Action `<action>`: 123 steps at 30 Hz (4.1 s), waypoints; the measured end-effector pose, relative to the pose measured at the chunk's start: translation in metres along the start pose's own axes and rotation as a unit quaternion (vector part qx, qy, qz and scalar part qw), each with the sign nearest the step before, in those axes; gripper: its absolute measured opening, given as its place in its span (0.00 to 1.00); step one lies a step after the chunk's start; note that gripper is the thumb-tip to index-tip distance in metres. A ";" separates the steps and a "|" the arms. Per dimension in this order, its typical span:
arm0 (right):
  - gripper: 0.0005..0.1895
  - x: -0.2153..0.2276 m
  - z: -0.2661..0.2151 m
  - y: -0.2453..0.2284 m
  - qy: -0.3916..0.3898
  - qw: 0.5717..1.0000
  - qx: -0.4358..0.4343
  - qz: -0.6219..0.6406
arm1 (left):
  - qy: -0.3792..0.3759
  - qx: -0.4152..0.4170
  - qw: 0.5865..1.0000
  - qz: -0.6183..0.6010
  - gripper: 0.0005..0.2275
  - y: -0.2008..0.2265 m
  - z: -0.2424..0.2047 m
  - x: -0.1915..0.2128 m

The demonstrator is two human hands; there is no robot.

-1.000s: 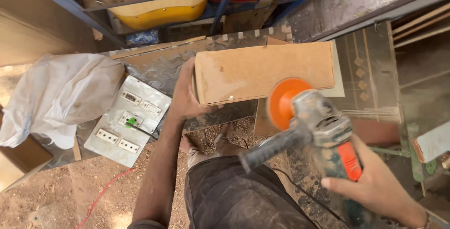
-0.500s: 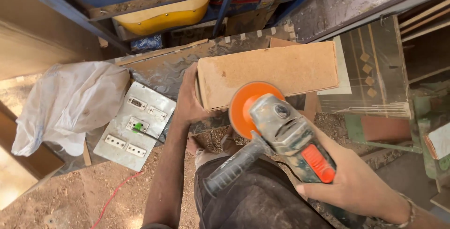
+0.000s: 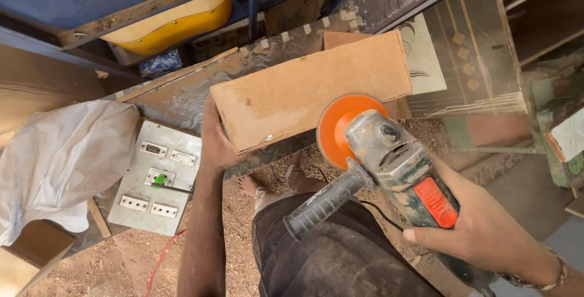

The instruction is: Sand the edges and surfaces of a small wooden box using an angle grinder with a sanding disc.

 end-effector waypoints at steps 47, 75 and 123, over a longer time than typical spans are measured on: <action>0.67 -0.008 0.004 -0.002 -0.061 0.997 0.043 0.015 | 0.017 -0.025 0.997 0.070 0.49 -0.004 -0.005 -0.001; 0.52 -0.003 0.002 0.007 -0.008 0.996 0.062 0.068 | 0.004 -0.038 0.998 0.048 0.45 -0.004 -0.009 -0.006; 0.57 0.076 0.032 -0.009 0.035 0.969 0.230 0.076 | 0.009 0.037 0.995 -0.093 0.45 -0.003 -0.010 -0.013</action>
Point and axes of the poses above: each hand's wrist, its own z-axis towards the middle knuckle, its own x-axis out of the back of the hand, y = z × x, the point moved 4 cm from there along z, towards the middle knuckle, and after that the axes turned 15 degrees about z, right-handed, at the moved point
